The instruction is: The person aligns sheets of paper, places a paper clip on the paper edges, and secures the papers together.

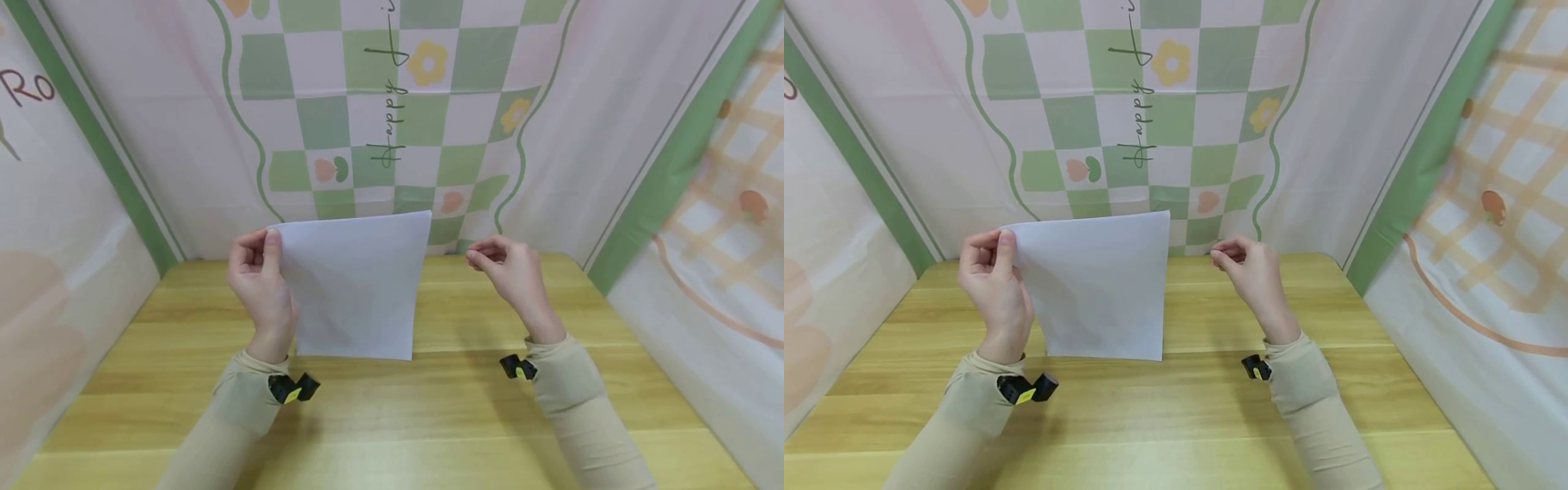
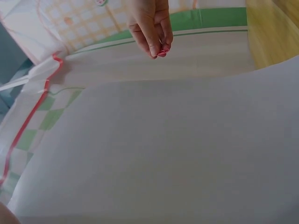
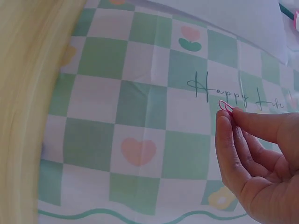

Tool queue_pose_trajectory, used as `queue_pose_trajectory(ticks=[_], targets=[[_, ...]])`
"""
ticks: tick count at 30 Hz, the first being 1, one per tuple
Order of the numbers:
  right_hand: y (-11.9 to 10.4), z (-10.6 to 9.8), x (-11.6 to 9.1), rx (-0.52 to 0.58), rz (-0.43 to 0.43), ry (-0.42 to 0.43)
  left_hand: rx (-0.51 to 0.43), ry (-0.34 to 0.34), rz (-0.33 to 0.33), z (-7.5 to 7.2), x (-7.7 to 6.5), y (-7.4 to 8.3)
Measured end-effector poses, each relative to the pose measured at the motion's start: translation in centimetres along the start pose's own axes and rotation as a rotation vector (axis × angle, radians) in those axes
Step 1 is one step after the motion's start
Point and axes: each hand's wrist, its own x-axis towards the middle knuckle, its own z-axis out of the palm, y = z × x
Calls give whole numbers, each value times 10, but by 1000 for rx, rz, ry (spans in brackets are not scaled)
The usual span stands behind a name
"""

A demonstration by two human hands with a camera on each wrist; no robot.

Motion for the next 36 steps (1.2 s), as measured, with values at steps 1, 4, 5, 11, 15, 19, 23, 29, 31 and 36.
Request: queue_pose_trajectory(ticks=[1, 4, 5, 11, 15, 19, 23, 29, 31, 36], targets=[[-2, 0, 0, 2, -6, 1, -1, -1, 0, 0, 0, 0], [-7, -1, 1, 4, -20, 3, -8, 1, 0, 0, 0, 0], [-9, -1, 1, 9, -24, 2, -9, 1, 1, 0, 0, 0], [-19, -1, 0, 31, -44, 10, -1, 1, -5, 0, -1, -1], [-25, -3, -1, 48, -59, 24, 14, -3, -7, 0, 0, -1], [-31, -4, -1, 73, -62, 25, 13, -3, -5, 0, 0, -1], [-37, -4, -1, 97, -65, 27, 12, 0, -8, 1, -1, -1], [-44, -5, 1, 148, -88, 41, 2, -1, -13, 1, -1, -2], [-46, -5, 1, 167, -100, 50, -2, -1, -11, 2, -1, -3], [-52, -4, 4, 210, -125, 67, -9, -3, -6, 3, -1, -3]])
